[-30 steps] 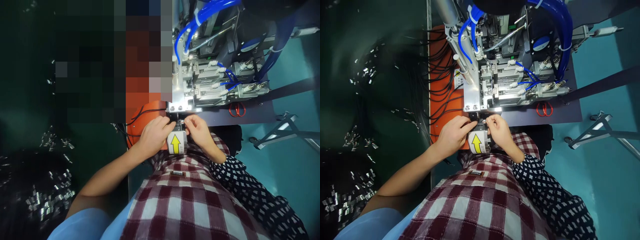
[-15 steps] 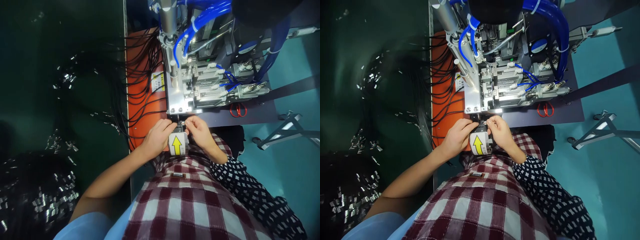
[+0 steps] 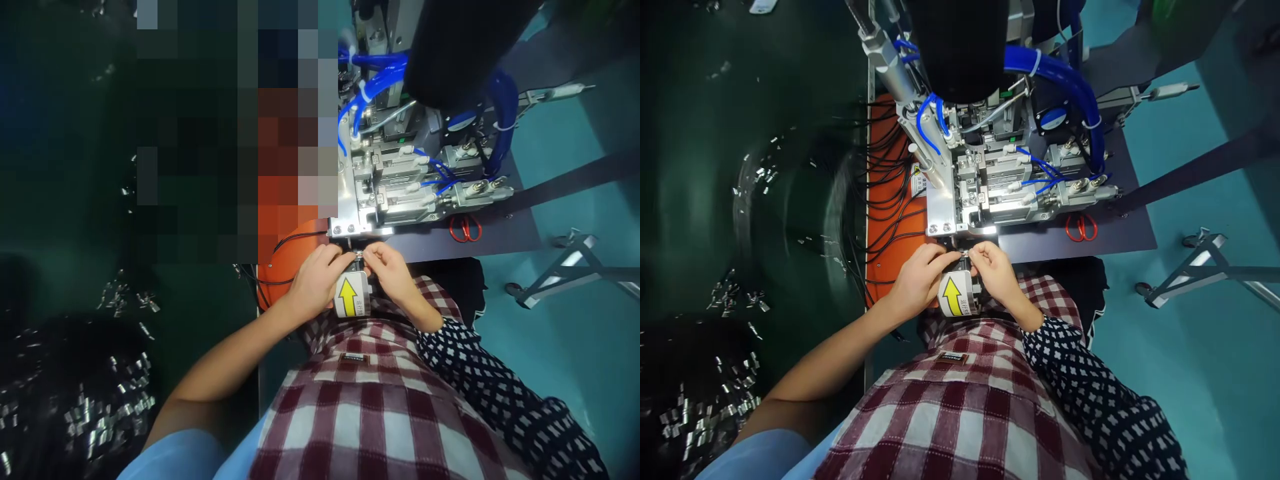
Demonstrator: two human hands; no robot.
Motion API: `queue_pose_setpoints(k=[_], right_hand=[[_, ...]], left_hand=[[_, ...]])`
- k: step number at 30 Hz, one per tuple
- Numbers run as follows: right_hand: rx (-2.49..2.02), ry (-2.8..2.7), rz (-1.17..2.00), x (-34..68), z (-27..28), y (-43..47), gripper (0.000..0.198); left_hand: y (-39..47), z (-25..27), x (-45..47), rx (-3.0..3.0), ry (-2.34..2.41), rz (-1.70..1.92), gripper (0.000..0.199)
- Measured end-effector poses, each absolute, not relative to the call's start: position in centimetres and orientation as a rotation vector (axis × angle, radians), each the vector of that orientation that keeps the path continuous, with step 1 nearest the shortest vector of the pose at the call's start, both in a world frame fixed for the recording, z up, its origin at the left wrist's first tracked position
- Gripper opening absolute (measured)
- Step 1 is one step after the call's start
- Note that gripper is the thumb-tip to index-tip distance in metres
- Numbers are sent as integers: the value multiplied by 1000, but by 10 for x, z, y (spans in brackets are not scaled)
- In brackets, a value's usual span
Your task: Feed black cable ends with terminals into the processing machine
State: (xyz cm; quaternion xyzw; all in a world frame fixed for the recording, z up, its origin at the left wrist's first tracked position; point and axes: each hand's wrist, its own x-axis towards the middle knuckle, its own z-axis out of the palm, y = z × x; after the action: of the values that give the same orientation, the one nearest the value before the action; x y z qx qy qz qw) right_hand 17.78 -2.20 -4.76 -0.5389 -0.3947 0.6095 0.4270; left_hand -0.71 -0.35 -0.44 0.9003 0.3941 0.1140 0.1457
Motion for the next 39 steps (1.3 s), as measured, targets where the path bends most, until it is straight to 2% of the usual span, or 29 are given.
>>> queue_pose_setpoints(k=[5, 13, 20, 23, 28, 35, 39], right_hand=[[-1454, -1224, 1337, 182, -49, -20, 21], [-1382, -973, 1462, 185, -56, -23, 31], [-1312, -917, 1459, 171, -53, -22, 25], [-1271, -853, 1501, 170, -56, -19, 23], [-1247, -862, 1511, 172, -60, -18, 23], [-1250, -872, 1509, 173, -62, -17, 25], [-1258, -907, 1495, 175, -57, -16, 27]], left_hand=[[-6, -4, 0, 2617, 1168, 275, 34], [-9, -5, 3, 2663, 1224, 204, 34], [-8, -4, 14, 2693, 1275, 103, 29], [-9, -9, 12, 2680, 1282, 228, 30], [-16, -19, 1, 2489, 1247, 649, 34], [-18, -19, 10, 2543, 1359, 438, 29], [-25, -16, 6, 2435, 1398, 528, 35]])
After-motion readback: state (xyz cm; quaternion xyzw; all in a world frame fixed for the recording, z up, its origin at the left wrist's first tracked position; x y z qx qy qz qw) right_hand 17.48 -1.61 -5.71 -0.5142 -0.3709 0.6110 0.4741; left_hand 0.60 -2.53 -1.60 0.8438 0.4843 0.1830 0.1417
